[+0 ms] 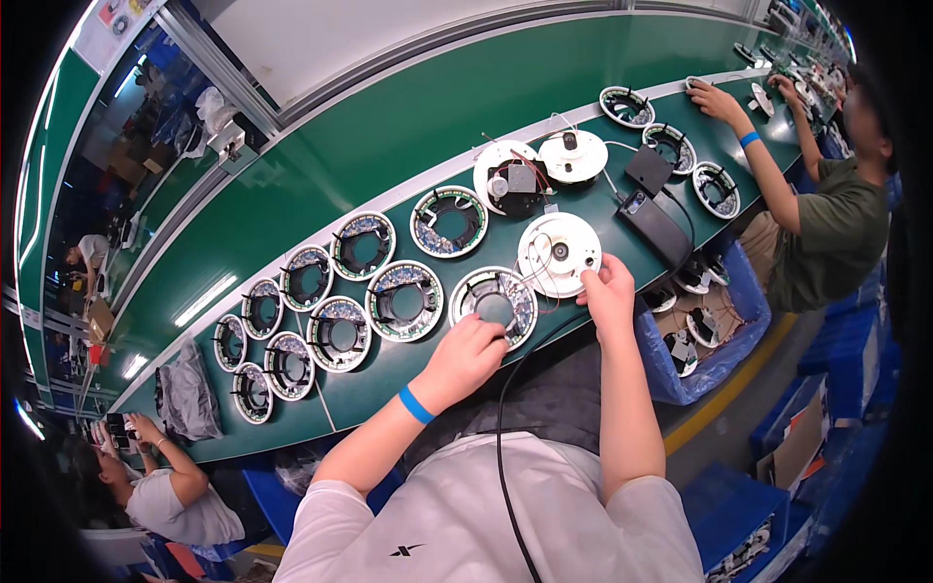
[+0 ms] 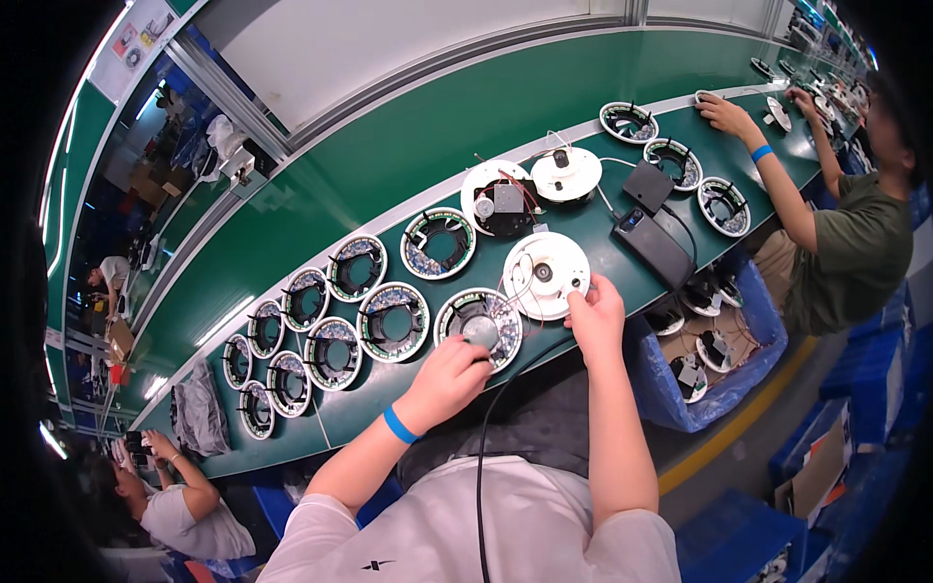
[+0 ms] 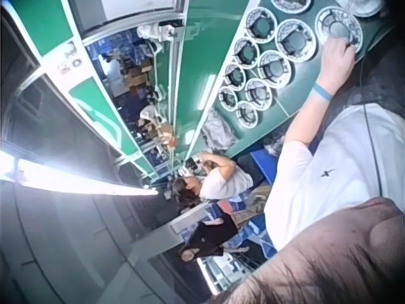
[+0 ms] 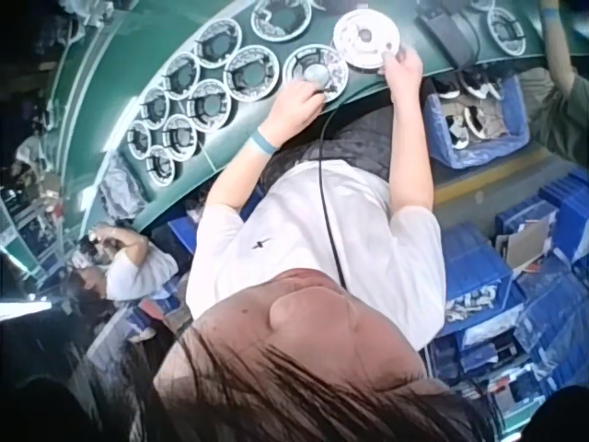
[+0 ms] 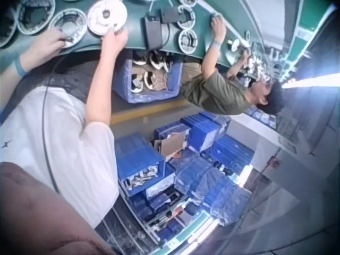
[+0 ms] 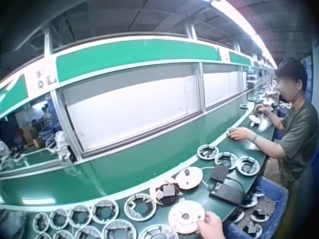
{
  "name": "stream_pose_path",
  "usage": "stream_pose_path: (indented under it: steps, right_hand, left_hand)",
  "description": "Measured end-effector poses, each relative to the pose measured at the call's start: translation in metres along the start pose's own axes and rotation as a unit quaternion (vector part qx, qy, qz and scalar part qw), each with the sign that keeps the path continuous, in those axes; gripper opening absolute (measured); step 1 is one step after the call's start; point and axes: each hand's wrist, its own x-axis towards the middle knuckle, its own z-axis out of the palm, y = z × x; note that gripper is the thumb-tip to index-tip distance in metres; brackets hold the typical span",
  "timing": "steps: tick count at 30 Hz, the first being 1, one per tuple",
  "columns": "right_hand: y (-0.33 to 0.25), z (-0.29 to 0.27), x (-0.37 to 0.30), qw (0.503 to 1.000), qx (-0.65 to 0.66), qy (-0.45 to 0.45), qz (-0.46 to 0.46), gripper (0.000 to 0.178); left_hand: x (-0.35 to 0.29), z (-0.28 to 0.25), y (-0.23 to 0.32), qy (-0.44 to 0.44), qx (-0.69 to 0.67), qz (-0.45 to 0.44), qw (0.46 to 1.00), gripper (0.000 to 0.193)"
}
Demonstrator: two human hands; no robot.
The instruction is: The person assembles circular LED circuit boards into plastic housing components by hand, integrating wiring and a power bank into the assembly.
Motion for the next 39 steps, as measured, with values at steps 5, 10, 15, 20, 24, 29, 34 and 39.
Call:
stream_pose_path:
  steps: [5,10,15,20,24,29,34,39]
  right_hand:
    - [0.004,-0.008,-0.015,0.997,0.073,-0.030,0.013,0.040]
    - [-0.002,0.015,-0.029,0.973,0.209,-0.089,-0.033,0.044]
    - [-0.034,0.075,-0.020,0.939,0.287,-0.169,-0.081,0.047]
    - [-0.076,0.172,0.019,0.911,0.347,-0.203,-0.093,0.051]
    - [-0.085,0.258,0.063,0.933,0.313,-0.161,-0.075,0.048]
    - [-0.028,0.335,0.145,0.980,0.177,-0.060,-0.074,0.050]
    - [-0.014,0.348,0.169,0.986,0.142,-0.082,-0.025,0.047]
    - [-0.021,0.341,0.175,0.991,0.071,-0.110,-0.007,0.047]
  left_hand:
    - [-0.003,-0.021,0.018,-0.042,0.004,0.036,0.998,0.029]
    - [0.000,-0.059,0.033,-0.056,0.005,0.051,0.997,0.033]
    - [0.016,-0.116,0.030,-0.052,0.103,0.030,0.993,0.028]
    - [0.039,-0.170,-0.018,-0.030,0.210,-0.041,0.976,0.022]
    - [0.056,-0.194,-0.082,-0.014,0.201,-0.141,0.969,0.019]
    - [0.081,-0.198,-0.159,-0.047,0.237,-0.156,0.958,0.020]
    - [0.092,-0.193,-0.210,-0.081,0.268,-0.177,0.943,0.017]
    - [0.099,-0.172,-0.258,-0.149,0.262,-0.184,0.935,0.020]
